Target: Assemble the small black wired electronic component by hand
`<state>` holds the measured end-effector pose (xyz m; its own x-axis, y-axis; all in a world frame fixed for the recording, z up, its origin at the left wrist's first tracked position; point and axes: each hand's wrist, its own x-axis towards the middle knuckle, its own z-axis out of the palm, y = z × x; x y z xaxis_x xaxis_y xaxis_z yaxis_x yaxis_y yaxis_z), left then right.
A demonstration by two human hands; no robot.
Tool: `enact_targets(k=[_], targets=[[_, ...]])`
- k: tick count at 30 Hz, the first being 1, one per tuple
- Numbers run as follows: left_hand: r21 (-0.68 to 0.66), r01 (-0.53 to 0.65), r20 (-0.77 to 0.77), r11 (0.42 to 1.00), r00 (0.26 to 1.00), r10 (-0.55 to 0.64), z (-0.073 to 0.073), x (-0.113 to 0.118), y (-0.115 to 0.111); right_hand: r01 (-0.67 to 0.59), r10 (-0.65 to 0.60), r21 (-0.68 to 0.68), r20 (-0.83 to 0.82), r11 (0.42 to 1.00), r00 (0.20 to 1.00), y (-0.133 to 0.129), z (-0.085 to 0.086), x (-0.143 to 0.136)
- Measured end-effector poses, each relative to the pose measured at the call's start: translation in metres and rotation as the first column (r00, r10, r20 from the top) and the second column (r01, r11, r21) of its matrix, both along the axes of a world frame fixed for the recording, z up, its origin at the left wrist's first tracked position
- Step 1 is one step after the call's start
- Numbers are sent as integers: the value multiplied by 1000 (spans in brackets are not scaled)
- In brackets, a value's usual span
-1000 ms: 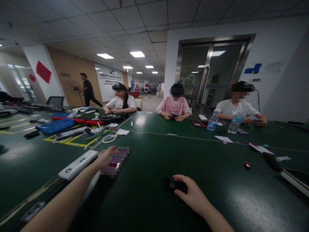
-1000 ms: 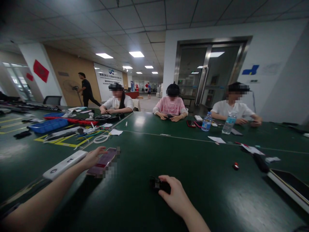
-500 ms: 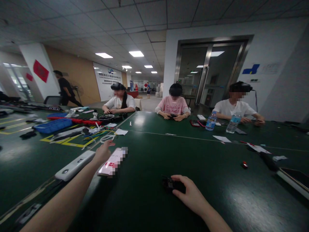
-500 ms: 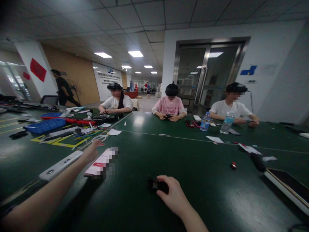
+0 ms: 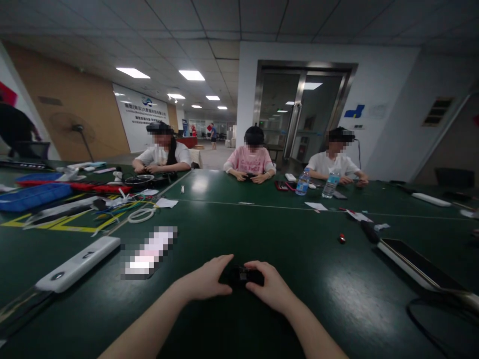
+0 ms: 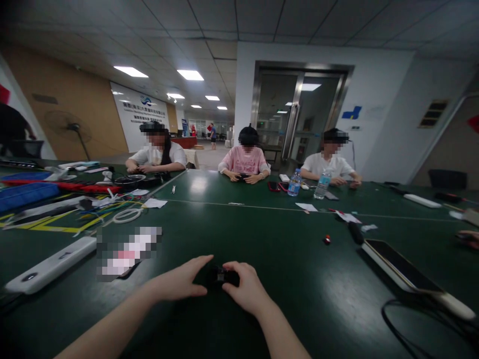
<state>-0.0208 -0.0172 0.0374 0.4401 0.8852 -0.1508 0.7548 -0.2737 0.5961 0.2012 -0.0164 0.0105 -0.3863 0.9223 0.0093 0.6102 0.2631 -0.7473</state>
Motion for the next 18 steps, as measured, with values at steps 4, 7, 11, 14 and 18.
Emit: enact_targets(k=[4, 7, 11, 14, 18], targets=[[149, -12, 13, 989, 1000, 10, -22, 13, 5, 12, -12, 28, 10, 1000, 1000, -3, 4, -1], [239, -18, 55, 971, 998, 5, -36, 13, 11, 2, -4, 58, 25, 998, 1000, -5, 7, -3], [278, 2, 58, 961, 998, -19, -44, 11, 14, -27, 24, 100, 25, 995, 999, -5, 11, -6], [313, 8, 61, 950, 998, -28, -47, 11, 15, -27, 25, 127, 24, 992, 999, -4, 11, -9], [333, 12, 77, 943, 996, -40, -50, 10, 15, -7, 3, 139, 22, 990, 1000, -3, 9, -11]])
